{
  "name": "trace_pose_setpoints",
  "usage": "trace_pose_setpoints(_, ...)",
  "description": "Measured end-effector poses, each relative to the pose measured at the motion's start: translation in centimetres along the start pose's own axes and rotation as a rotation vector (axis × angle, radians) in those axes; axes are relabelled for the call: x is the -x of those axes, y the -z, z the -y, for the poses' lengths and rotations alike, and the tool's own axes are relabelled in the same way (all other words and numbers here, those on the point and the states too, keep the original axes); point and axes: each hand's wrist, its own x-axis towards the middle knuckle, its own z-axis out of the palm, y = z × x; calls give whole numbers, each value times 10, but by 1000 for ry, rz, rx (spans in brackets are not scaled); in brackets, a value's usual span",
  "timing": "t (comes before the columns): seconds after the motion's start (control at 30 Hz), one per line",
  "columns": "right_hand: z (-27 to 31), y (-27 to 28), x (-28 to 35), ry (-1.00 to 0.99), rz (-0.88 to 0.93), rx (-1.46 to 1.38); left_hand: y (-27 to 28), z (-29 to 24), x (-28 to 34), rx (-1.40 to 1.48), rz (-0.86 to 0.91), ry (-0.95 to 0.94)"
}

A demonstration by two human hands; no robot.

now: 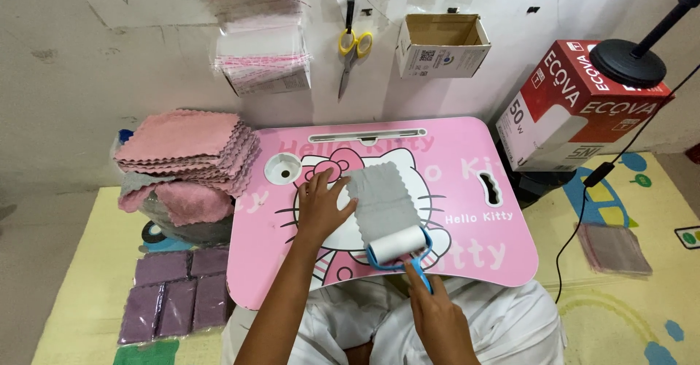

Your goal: The person repeatedly picks up small purple cloths, rolls them with a lint roller, and places them into clear plastic bags. The person then stacks the packaged cloths on the left side of the table.

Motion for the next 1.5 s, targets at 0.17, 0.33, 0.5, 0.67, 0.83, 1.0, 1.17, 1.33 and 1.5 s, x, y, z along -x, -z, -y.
trace_pose_setpoints(0.17,26,7,-60,46,-117,-103,-7,4,-1,-35,-63,-15)
trace_pose_setpoints(0.33,58,20,-137,90,-156,-210,-6,5,-2,-38,-74,-22)
trace_pose_setpoints(0.5,59,24,-196,117,-78,-117,-7,5,-3,-44,-74,-29)
trace_pose_setpoints(0.67,36,47,-157,221,-154,-70,14,-4,-1,-6,42,-8)
trace_pose_setpoints(0.83,-6,54,-93,201,-84,-42,21,-10,5,-82,38,-122)
trace_pose_setpoints(1.0,-47,44,-34,104,-93,-3,39,-19,5,-45,172,-88)
trace_pose_setpoints(1.17,-35,32,-22,-1,-133,17,43,-23,5,-48,200,-64)
trace_pose_setpoints(1.33,0,35,-79,40,-208,-47,47,-25,4,-53,225,-63)
trace_pose_setpoints(1.5,31,41,-159,120,-274,-104,56,-29,5,-25,251,-58)
